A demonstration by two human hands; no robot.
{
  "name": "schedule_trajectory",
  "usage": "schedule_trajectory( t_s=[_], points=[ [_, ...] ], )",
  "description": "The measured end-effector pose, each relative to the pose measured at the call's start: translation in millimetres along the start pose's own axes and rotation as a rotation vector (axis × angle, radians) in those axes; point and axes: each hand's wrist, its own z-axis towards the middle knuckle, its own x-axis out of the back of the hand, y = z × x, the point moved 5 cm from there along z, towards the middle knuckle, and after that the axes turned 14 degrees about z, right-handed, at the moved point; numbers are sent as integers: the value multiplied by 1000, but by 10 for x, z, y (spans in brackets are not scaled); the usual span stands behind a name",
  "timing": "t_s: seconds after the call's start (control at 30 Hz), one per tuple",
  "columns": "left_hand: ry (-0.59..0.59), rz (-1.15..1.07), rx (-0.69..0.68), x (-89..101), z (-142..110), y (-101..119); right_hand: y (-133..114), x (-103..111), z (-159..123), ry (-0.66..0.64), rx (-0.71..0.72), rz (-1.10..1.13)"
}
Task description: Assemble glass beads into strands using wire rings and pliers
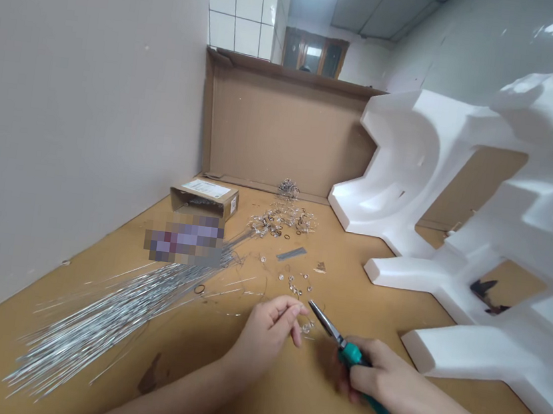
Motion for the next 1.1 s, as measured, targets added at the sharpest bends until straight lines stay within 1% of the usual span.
schedule_trajectory(
  t_s=[0.1, 0.2, 0.3, 0.47, 0.57, 0.67, 0.77, 0.9, 0.97, 1.0, 1.1],
  points=[
    [-1, -48, 16, 15, 3, 6, 30, 35, -10, 35, -17, -14],
    [1, -16, 20, 10, -16, 18, 44, 29, 0, 23, -10, -5],
    [37, 83, -23, 12, -42, 43, 40, 8, 18, 13, -15, 24],
    [119, 335, -175, 45, -68, 129, 58, -20, 48, 25, -22, 26],
    [123, 420, -210, 47, -68, 146, 103, -18, 65, 42, -51, -8],
    [118, 442, -226, 37, -65, 140, 112, -9, 81, 52, -55, -38],
    [106, 415, -208, 25, -56, 110, 62, -5, 76, 43, -9, -28],
    [118, 279, -102, 67, -12, 31, 23, 30, 6, 77, 38, -28],
    [134, 223, -52, 109, 19, 4, 48, 74, -42, 139, 42, -110],
    [131, 189, -32, 125, 36, -5, 65, 109, -63, 191, 46, -183],
    [39, 13, 54, 119, 77, -39, 108, 242, -102, 390, 26, -469]
  ],
)
